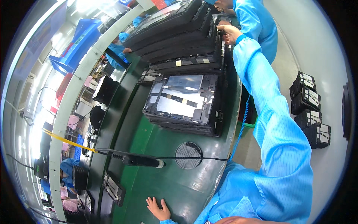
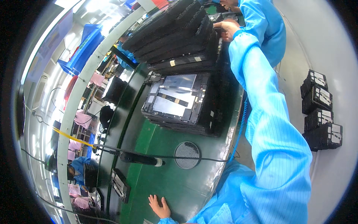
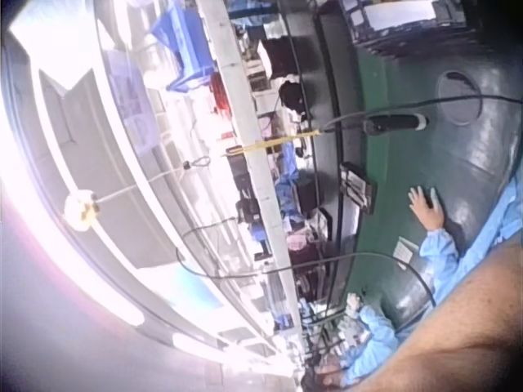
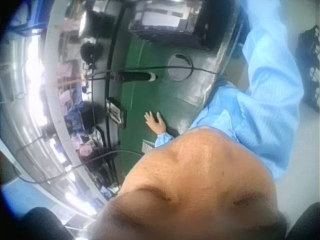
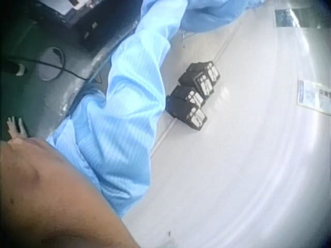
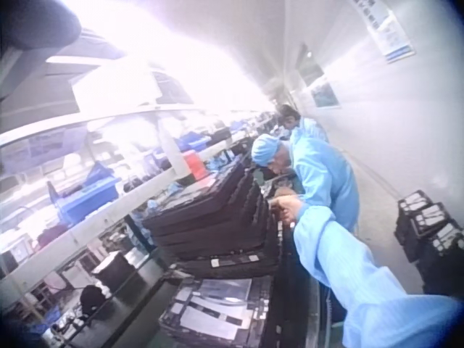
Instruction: The worker is remanufacturing tablet screens by installing internal components and fastening them with an electric screwdriver at an assembly line.
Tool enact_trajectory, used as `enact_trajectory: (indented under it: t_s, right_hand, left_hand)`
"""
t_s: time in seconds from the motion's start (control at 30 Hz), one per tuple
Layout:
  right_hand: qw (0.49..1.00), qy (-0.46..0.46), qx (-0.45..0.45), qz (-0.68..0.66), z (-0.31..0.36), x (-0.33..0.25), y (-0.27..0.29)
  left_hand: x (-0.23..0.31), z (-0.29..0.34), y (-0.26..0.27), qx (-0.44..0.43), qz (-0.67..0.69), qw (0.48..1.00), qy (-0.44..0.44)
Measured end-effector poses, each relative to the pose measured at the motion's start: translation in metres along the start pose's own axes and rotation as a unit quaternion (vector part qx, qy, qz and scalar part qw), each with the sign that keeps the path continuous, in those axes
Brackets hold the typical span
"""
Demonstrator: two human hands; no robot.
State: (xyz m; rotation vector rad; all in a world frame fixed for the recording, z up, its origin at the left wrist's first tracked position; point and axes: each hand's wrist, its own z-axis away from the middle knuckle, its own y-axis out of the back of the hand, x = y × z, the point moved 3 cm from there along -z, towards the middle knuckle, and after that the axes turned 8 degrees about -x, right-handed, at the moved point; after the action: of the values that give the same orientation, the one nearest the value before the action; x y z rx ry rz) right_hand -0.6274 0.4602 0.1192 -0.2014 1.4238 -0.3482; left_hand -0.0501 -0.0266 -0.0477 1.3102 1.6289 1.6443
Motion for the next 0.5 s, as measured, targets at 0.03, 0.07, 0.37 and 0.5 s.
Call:
enact_trajectory:
  t_s: [0.03, 0.07, 0.37, 0.5]
  right_hand:
    - [1.0, 0.001, -0.004, 0.0, -0.002, 0.0, -0.003]
    - [0.999, 0.016, -0.027, -0.015, -0.006, 0.0, -0.005]
    - [0.963, 0.19, -0.046, -0.185, -0.049, 0.012, 0.017]
    - [0.924, 0.256, -0.056, -0.278, -0.042, 0.001, 0.032]
  left_hand:
    - [0.001, 0.0, 0.001, 0.0, -0.001, 1.0, -0.001]
    - [0.001, 0.0, 0.002, 0.003, -0.001, 1.0, 0.003]
    - [0.001, 0.0, 0.003, 0.007, -0.011, 1.0, 0.003]
    - [-0.001, 0.002, 0.002, 0.009, -0.004, 1.0, 0.001]
